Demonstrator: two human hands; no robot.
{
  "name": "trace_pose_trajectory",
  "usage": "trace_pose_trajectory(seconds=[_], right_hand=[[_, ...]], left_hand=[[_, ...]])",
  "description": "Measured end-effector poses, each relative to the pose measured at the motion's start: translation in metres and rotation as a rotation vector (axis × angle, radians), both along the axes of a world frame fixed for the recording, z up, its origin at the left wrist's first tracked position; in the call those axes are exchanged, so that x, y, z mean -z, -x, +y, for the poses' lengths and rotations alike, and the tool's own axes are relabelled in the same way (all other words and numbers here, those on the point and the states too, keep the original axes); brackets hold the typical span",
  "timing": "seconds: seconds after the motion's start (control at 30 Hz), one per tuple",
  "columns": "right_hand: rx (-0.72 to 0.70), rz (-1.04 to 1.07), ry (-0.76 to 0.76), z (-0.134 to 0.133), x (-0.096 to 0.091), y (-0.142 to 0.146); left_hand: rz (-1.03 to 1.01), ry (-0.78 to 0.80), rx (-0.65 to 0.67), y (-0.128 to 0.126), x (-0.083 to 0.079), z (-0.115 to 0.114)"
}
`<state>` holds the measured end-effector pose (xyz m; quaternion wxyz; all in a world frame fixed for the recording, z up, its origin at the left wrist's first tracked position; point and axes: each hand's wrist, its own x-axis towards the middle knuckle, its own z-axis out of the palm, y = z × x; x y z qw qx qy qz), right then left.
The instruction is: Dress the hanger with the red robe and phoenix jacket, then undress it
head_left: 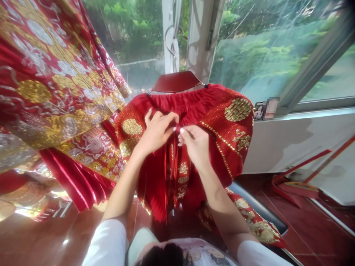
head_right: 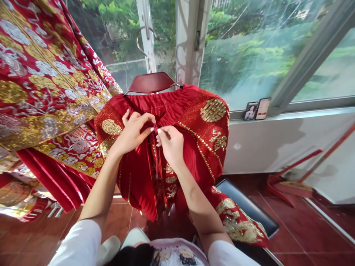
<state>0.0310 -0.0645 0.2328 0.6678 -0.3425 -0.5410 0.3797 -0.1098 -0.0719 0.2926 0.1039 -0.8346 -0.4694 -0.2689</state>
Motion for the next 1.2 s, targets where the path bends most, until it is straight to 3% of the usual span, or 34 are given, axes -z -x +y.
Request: trace_pose_trajectory(seconds=[0.1,0.23,0.47,0.63,0.9,1.07,1.2], right_hand=[[-0.122,0.036,0.043,0.009,-0.005,-0.008],[-0.162,-0.039,0.055,0.014,-0.013,-0.015],[0.093,-0.307,-0.14,0.005,-0.015,-0.013],[0.232,-0.329,-0.148,0.003,-0.01,-0.004],[0.072,-0.161,-0.057,0.007,-0.008,-0.002],[0.161,-0.269,-0.133,0.012,0.0,0.007],[0.168,-0.225,-0.137,0.015,0.007,0.01]], left_hand=[[-0.032,0.008,0.028,0.003,0.001,0.001],[-0.068,-0.019,0.015,0.002,0.004,0.002],[-0.059,-0.064,-0.001,-0.002,0.008,0.005],[-0.057,-0.086,-0.035,-0.003,0.01,0.006],[-0.064,-0.124,-0.031,-0.002,0.016,0.009],[-0.061,-0.121,-0.087,-0.007,0.018,0.012],[-0.072,-0.144,-0.157,-0.012,0.021,0.015]])
